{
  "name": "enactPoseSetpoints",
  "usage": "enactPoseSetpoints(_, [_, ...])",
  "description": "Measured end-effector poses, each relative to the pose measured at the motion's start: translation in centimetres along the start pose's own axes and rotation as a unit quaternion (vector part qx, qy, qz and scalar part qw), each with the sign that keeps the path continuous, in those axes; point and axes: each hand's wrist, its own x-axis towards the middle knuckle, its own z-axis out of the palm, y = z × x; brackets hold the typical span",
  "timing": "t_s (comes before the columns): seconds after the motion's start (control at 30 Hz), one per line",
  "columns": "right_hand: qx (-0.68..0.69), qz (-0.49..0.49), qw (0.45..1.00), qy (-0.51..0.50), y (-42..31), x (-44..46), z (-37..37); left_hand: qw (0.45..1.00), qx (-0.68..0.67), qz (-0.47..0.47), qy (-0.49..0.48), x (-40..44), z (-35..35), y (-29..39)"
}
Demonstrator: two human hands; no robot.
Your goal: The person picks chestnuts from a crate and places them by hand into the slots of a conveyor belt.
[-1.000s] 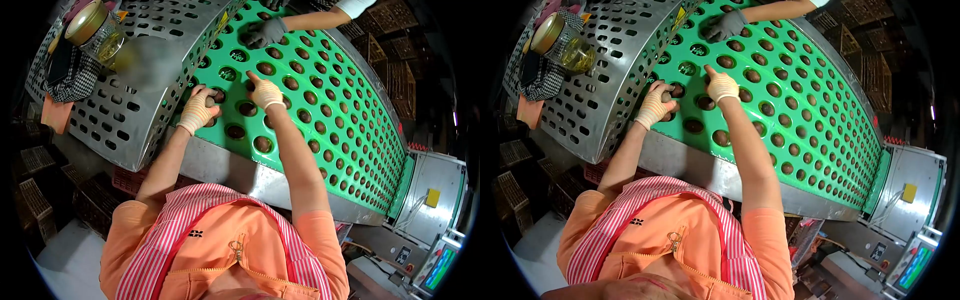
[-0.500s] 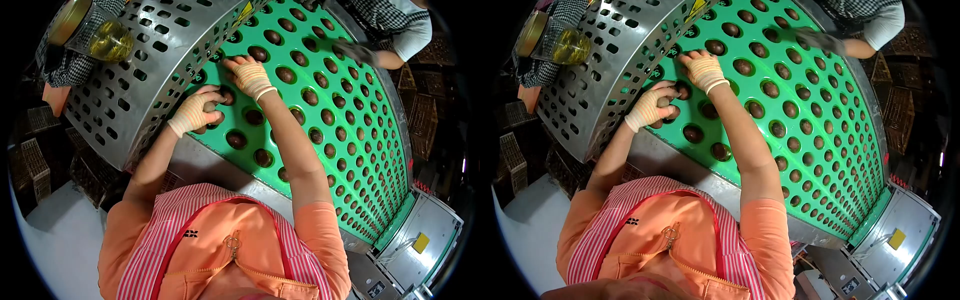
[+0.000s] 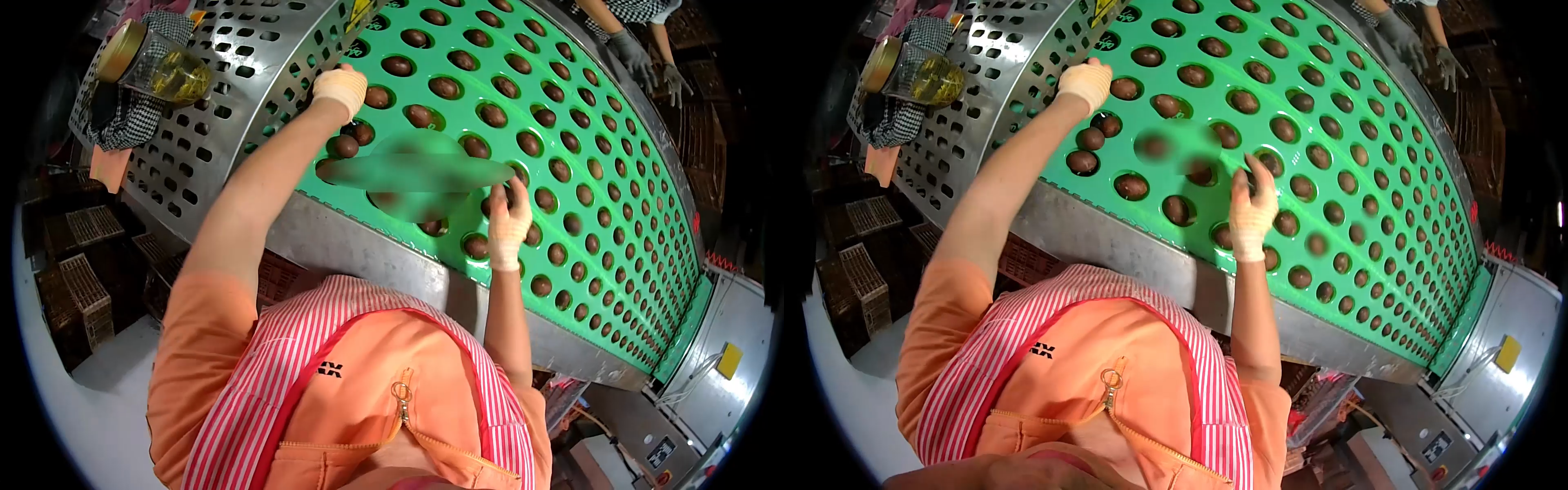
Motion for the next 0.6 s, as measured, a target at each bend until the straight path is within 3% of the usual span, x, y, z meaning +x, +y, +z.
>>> enactPoseSetpoints(0.03, [0.03,0.048,0.998,0.02,-0.2,-1.8,-1.4,0.996,0.086,0.014,-0.036,-0.1,-1.3,0.6])
enactPoseSetpoints(0.07, [-0.015,0.014,0.999,0.041,1.7,-2.9,-2.9,0.982,0.171,0.027,-0.071,-0.1,-2.1,1.1])
enactPoseSetpoints(0.13, [-0.037,0.034,0.994,0.098,3.2,-6.2,-5.5,0.984,0.169,-0.008,-0.051,0.9,-1.0,1.4])
enactPoseSetpoints(0.23, [0.038,0.054,0.98,0.187,3.6,-10.8,-7.6,0.981,0.169,0.072,0.057,-0.6,-0.2,1.1])
enactPoseSetpoints(0.33, [-0.078,0.024,0.966,0.245,5.3,-15.2,-8.9,0.964,0.132,0.145,0.182,-5.3,1.2,0.6])
enactPoseSetpoints(0.4, [-0.118,0.002,0.961,0.252,5.2,-16.7,-8.8,0.975,0.112,0.122,0.145,-7.4,3.5,-0.7])
enactPoseSetpoints(0.47, [-0.14,-0.033,0.955,0.259,4.8,-18.0,-8.4,0.966,0.178,0.124,0.145,-8.1,5.9,-3.2])
enactPoseSetpoints(0.5, [-0.155,-0.047,0.953,0.255,5.1,-18.3,-8.2,0.925,0.228,0.162,0.255,-8.1,7.9,-4.6])
enactPoseSetpoints(0.6, [-0.205,-0.108,0.943,0.24,6.1,-18.7,-7.8,0.966,0.198,0.12,0.116,-10.4,7.8,-3.6])
